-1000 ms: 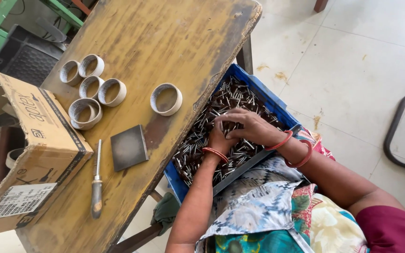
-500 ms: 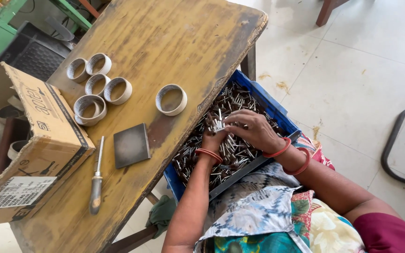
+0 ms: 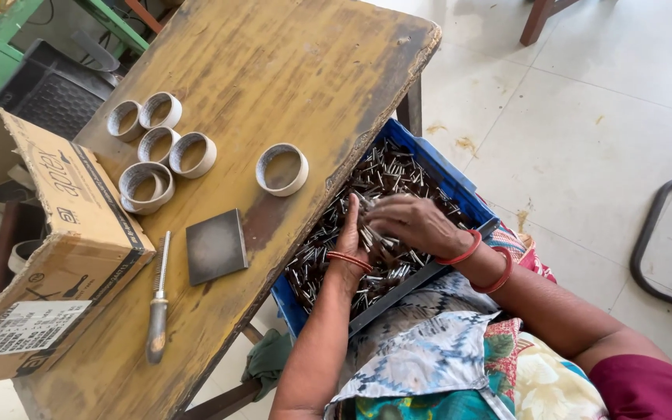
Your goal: The recorder is picking up small metal pins from a container and inserting them into a circular hairbrush base.
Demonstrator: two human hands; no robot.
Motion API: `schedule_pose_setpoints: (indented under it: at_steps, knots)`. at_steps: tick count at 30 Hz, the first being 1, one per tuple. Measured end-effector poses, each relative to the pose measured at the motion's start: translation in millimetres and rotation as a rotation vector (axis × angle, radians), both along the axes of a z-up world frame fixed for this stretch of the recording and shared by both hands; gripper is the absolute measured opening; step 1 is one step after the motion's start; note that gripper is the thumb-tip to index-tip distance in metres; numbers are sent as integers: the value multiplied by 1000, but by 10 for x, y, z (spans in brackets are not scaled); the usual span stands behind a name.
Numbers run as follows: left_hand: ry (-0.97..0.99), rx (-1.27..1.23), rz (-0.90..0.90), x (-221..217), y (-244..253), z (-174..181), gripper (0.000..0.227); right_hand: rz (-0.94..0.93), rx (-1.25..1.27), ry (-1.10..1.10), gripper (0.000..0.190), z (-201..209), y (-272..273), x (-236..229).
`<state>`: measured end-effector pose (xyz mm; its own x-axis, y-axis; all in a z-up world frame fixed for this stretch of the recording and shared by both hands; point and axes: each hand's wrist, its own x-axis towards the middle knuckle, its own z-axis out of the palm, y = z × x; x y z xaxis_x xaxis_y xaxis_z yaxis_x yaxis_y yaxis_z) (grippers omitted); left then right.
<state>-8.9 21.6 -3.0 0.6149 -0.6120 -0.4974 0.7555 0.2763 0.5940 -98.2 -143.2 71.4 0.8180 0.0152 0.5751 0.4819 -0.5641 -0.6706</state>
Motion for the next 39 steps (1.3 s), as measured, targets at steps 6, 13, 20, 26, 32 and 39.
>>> schedule_pose_setpoints:
  at_steps: [6, 13, 20, 26, 32, 39]
  knots:
    - [-648, 476, -8, 163, 116, -645, 44, 15, 46, 100, 39, 200, 21, -21]
    - [-1185, 650, -189, 15, -19, -277, 52, 186, -169, -47, 33, -346, -45, 103]
    - [-53, 49, -68, -17, 4, 84, 44, -106, 72, -82, 25, -211, -97, -5]
    - [-221, 250, 84, 89, 163, -349, 47, 188, 122, 16, 16, -100, -87, -48]
    - [-1334, 548, -45, -79, -64, 25, 71, 198, 146, 109, 53, 60, -152, 3]
    - [-431, 275, -203, -7, -22, -216, 41, -107, 22, -30, 25, -109, -157, -5]
